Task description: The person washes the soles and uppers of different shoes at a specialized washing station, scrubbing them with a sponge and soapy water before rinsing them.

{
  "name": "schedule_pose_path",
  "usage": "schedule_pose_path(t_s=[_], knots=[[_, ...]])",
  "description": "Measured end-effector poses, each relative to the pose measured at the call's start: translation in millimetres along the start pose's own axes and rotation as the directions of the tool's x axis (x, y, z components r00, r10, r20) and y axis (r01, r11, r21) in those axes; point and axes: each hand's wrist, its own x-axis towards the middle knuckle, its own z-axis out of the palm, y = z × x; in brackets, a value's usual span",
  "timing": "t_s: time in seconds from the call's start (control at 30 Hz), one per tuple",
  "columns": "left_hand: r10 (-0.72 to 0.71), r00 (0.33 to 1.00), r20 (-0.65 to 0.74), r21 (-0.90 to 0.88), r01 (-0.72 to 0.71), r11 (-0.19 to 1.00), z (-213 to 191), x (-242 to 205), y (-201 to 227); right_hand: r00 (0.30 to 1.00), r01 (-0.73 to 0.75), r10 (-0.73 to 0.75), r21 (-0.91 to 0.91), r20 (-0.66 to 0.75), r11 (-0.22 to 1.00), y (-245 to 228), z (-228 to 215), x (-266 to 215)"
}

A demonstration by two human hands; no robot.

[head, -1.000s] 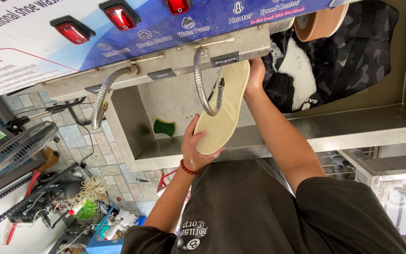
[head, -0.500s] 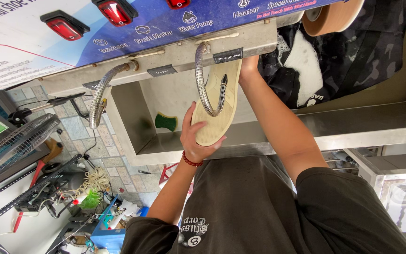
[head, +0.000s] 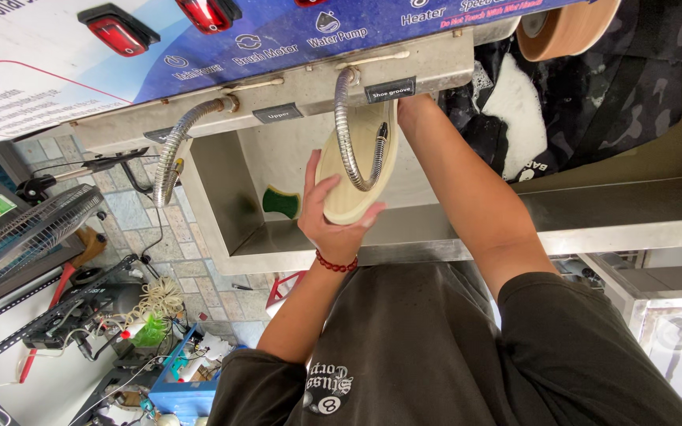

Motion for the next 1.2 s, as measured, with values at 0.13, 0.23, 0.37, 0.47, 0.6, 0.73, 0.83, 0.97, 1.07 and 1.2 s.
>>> schedule_pose_path(t_s=[0.13, 0.23, 0.37, 0.47, 0.6, 0.73, 0.83, 0.97, 1.07, 1.2], knots=[[-0.028, 1.0, -0.008, -0.051, 0.028, 0.998, 6.8, 5.4, -0.1, 0.999, 0.027, -0.027, 0.008, 0.032, 1.0, -7.1, -0.2, 1.7], [-0.062, 0.998, 0.002, 0.015, 0.062, 0.998, 10.4, 2.0, 0.0, 0.998, 0.034, -0.035, 0.013, 0.054, 0.999, -7.1, -0.9, 2.0], [-0.121, 0.993, -0.01, -0.106, 0.119, 0.987, 18.0, 3.4, -0.6, 0.997, 0.058, -0.059, 0.017, 0.058, 0.998, -12.0, -4.3, 3.6], [-0.162, 0.987, -0.019, -0.115, 0.159, 0.981, 20.7, 5.7, -0.9, 0.996, 0.062, -0.062, 0.015, 0.065, 0.998, -10.1, -5.4, 2.6], [-0.154, 0.988, -0.001, -0.157, 0.152, 0.976, 17.7, 2.9, 2.3, 0.995, 0.064, -0.065, 0.011, 0.079, 0.998, -13.9, -2.5, 6.3], [-0.077, 0.997, -0.023, -0.187, 0.071, 0.98, 18.1, -6.5, -1.4, 0.995, 0.056, -0.056, 0.0, 0.079, 0.998, -14.9, -10.9, 2.2], [-0.038, 0.999, 0.011, -0.121, 0.039, 0.992, 17.9, -8.8, -2.5, 0.995, 0.058, -0.057, -0.001, 0.086, 0.998, -18.0, -13.6, 1.3], [-0.16, 0.987, -0.003, -0.292, 0.152, 0.944, 25.7, -1.6, -0.4, 0.994, 0.068, -0.069, 0.006, 0.089, 0.998, -23.5, -11.6, 2.5], [-0.208, 0.977, 0.044, -0.344, 0.21, 0.915, 25.2, 3.1, -1.5, 0.993, 0.079, -0.08, 0.014, 0.091, 0.997, -23.3, -10.2, 6.9], [-0.157, 0.987, 0.039, -0.209, 0.161, 0.965, 29.2, 8.7, -13.1, 0.993, 0.063, -0.065, 0.018, 0.094, 0.998, -12.5, -14.2, 13.1]])
